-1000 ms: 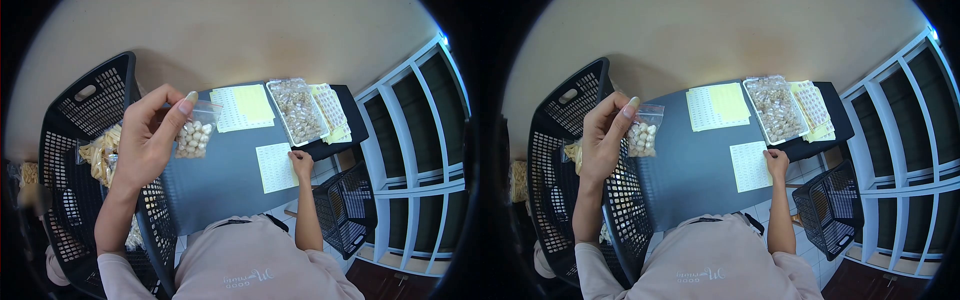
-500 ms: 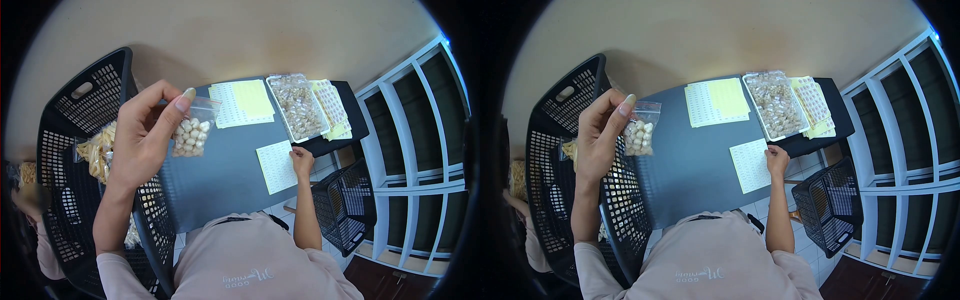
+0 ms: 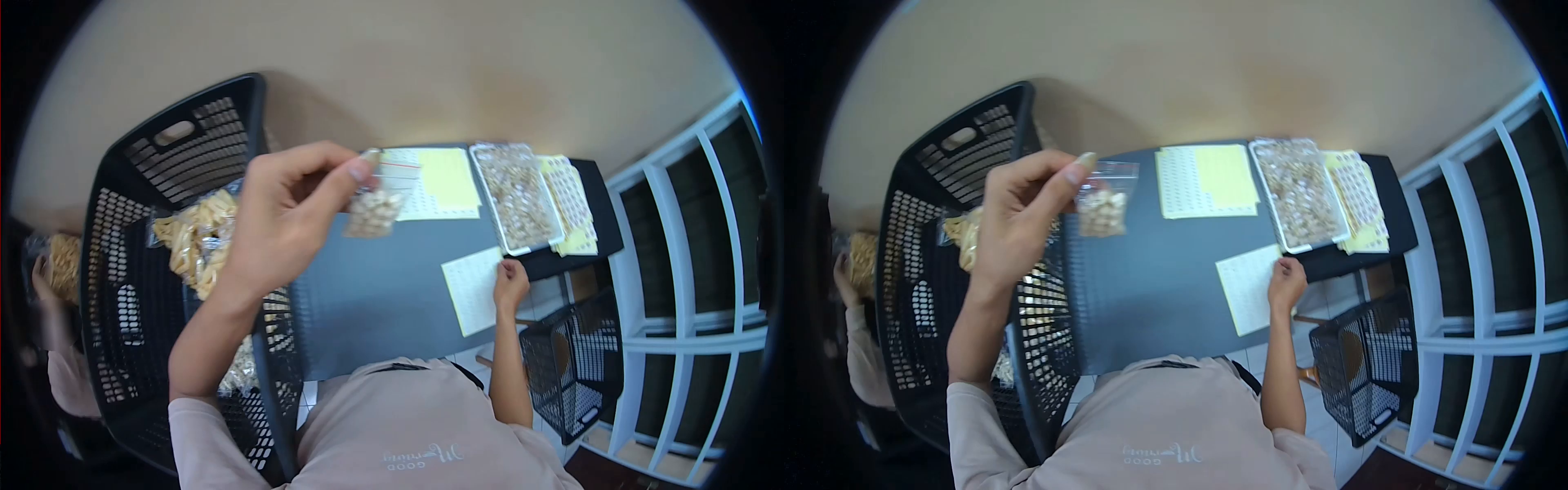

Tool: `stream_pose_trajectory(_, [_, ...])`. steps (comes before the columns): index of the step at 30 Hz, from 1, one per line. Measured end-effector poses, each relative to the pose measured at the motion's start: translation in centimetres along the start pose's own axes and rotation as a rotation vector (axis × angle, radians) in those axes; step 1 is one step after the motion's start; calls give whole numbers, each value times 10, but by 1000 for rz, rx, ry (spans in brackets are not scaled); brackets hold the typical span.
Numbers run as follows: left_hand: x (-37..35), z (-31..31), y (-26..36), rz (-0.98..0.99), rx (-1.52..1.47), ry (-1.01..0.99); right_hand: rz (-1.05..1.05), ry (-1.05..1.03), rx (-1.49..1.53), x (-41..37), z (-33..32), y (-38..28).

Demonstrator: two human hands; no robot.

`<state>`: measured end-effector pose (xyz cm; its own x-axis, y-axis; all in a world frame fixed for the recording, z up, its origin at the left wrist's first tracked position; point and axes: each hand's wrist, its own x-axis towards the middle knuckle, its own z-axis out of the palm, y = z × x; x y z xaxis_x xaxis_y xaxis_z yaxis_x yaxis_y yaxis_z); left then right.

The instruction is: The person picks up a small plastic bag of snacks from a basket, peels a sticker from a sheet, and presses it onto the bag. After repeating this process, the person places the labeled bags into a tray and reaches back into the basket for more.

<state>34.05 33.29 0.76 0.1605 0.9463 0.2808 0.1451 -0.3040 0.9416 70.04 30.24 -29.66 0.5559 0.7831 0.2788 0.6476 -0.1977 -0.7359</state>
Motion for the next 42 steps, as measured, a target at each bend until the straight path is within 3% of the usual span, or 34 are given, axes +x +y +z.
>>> stream_pose_trajectory(9, [4, -6, 0, -27, -198, 60, 10, -165, -10, -27, 13, -70])
stream_pose_trajectory(14, [5, -5, -4, -5, -219, 55, -4, -257, 626, -2, -6, -194])
stream_pose_trajectory(16, [3, -4, -1, 30, -204, 69, -137, -325, 904, -1, -27, -261])
stream_pose_trajectory(21, [-3, -3, 4, 82, -123, 88, -403, -549, 1089, -3, -40, -344])
stream_pose_trajectory(29, [-8, -5, 7, 205, 28, 41, -357, -503, 1046, -15, -28, -379])
stream_pose_trajectory(31, [-7, -4, 1, 214, -37, 40, -419, -391, 982, -15, -26, -381])
stream_pose_trajectory(36, [-8, -8, 4, 164, -222, 35, -518, -336, 953, -4, -18, -372])
stream_pose_trajectory(40, [-8, -8, 4, 196, -311, 48, -448, -456, 991, -5, -27, -371])
stream_pose_trajectory(42, [-8, -12, 5, 173, -181, 14, -401, -500, 1017, -4, -29, -369])
